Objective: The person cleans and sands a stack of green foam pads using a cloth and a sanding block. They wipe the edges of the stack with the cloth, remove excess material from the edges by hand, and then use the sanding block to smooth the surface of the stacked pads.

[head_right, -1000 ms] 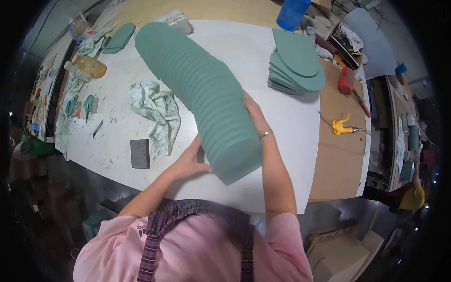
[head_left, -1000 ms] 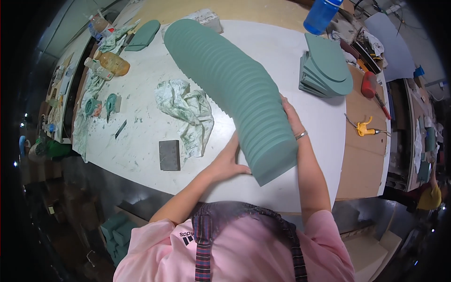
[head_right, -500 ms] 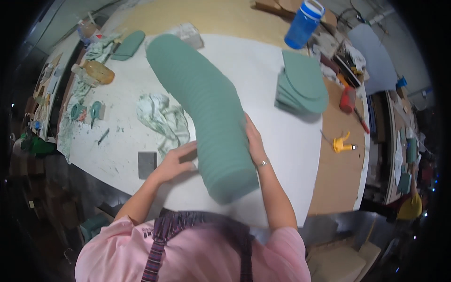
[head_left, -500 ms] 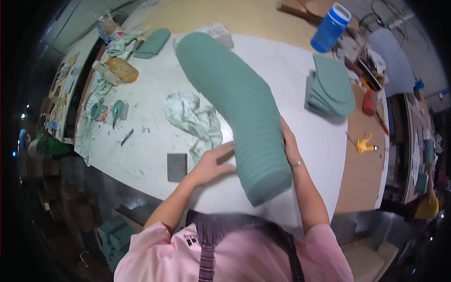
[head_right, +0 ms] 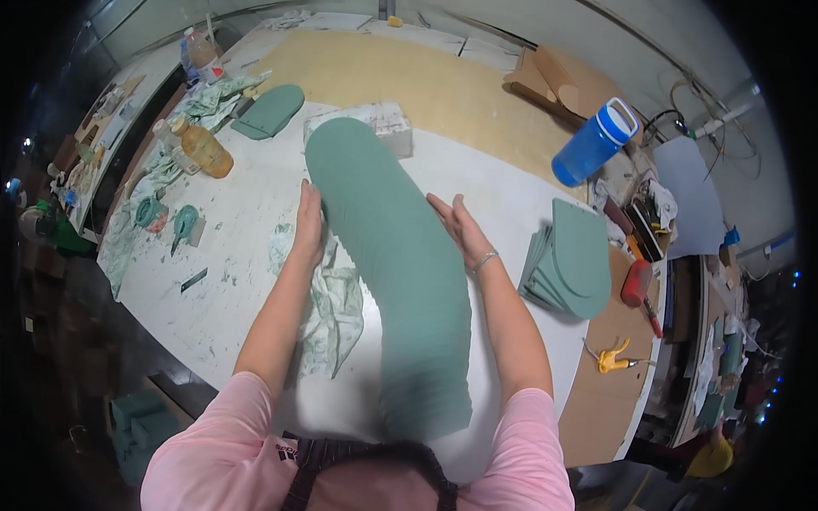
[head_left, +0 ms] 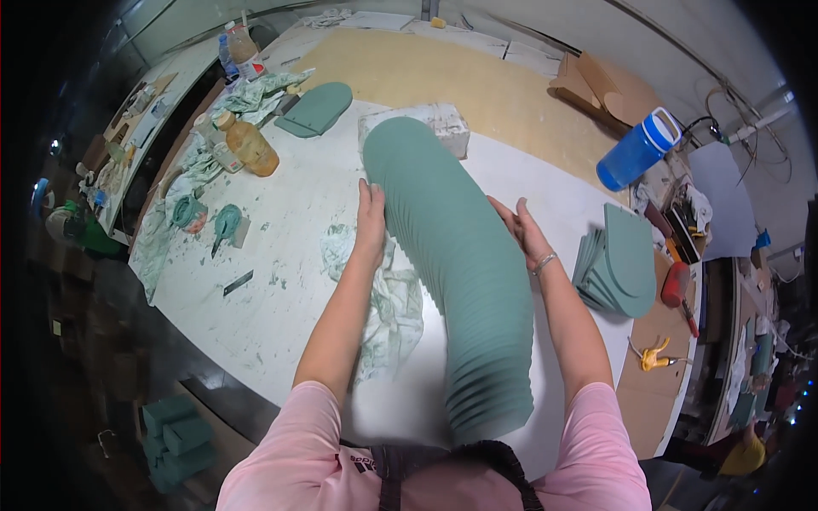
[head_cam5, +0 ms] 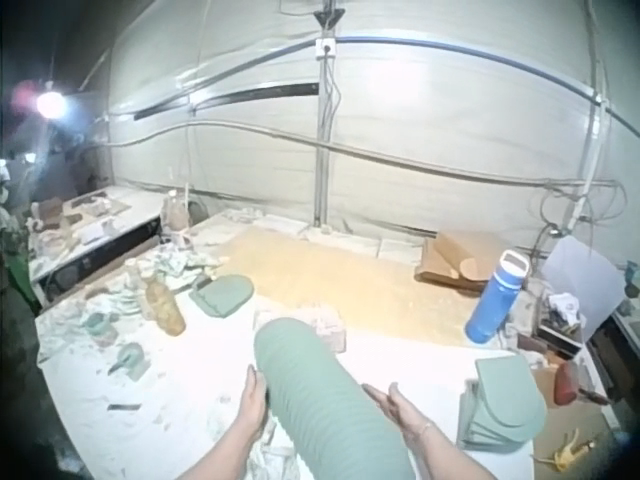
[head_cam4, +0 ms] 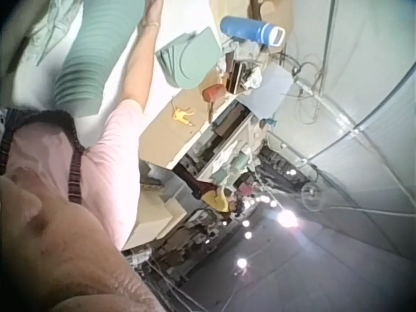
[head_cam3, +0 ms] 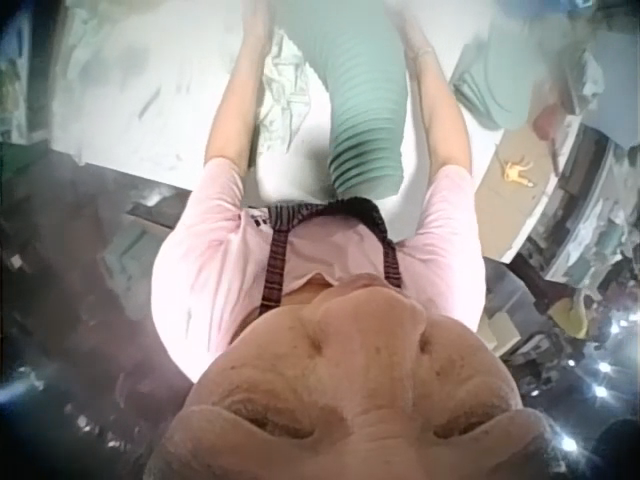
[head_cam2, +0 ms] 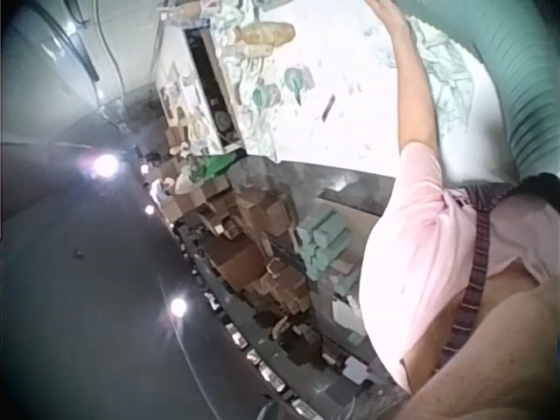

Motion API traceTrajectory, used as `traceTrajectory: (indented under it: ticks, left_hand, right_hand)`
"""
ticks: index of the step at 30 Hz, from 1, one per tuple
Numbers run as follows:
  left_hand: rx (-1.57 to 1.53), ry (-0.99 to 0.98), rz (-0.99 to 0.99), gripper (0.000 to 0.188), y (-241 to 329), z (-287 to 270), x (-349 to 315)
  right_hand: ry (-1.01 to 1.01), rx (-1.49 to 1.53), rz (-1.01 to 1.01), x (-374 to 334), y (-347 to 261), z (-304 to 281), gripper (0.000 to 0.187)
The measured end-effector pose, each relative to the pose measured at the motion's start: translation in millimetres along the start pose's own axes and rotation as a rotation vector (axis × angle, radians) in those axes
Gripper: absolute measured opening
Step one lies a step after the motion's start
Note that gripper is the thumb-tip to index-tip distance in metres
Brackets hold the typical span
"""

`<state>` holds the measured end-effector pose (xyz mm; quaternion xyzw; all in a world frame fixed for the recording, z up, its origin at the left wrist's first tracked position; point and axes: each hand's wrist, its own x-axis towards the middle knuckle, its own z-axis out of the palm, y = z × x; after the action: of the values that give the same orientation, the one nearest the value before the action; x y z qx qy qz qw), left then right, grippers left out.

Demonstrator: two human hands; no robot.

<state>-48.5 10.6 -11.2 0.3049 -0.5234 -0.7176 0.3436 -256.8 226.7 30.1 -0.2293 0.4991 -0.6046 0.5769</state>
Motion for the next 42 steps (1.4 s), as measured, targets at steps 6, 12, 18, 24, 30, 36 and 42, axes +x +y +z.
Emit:
traceTrajectory:
  ticks: [6,12,18,24,30,36,42]
  left_hand:
    - [-0.017,-0.009,-0.015,0.077,15.8,22.1,11.6]
    - [-0.003,-0.083,0.086,0.073,6.9,18.7,22.6]
    - [-0.259,-0.092,-0.167,0.072,34.7,23.2,22.8]
    - [0.194,-0.103,0.064,0.071,-14.4,2.0,1.9]
    - [0.358,-0.104,0.255,0.071,-37.9,11.4,-46.0]
    - [0.360,0.026,0.221,0.077,-17.6,21.8,-53.0]
    - [0.373,0.102,0.259,0.081,-14.6,28.7,-51.5]
  right_hand:
    - [0.039,0.177,0.162,27.0,5.0,16.4,0.081]
    - [0.116,0.125,0.175,27.8,18.1,28.8,0.079]
    - [0.116,-0.078,0.041,43.5,50.7,11.7,0.076]
    - [0.057,-0.083,0.105,22.1,21.6,36.7,0.074]
    - [0.122,-0.004,0.217,7.0,17.1,47.5,0.079]
    - [0.229,-0.004,0.200,5.5,17.4,53.5,0.074]
    - [0.296,0.041,0.217,6.3,14.4,51.0,0.063]
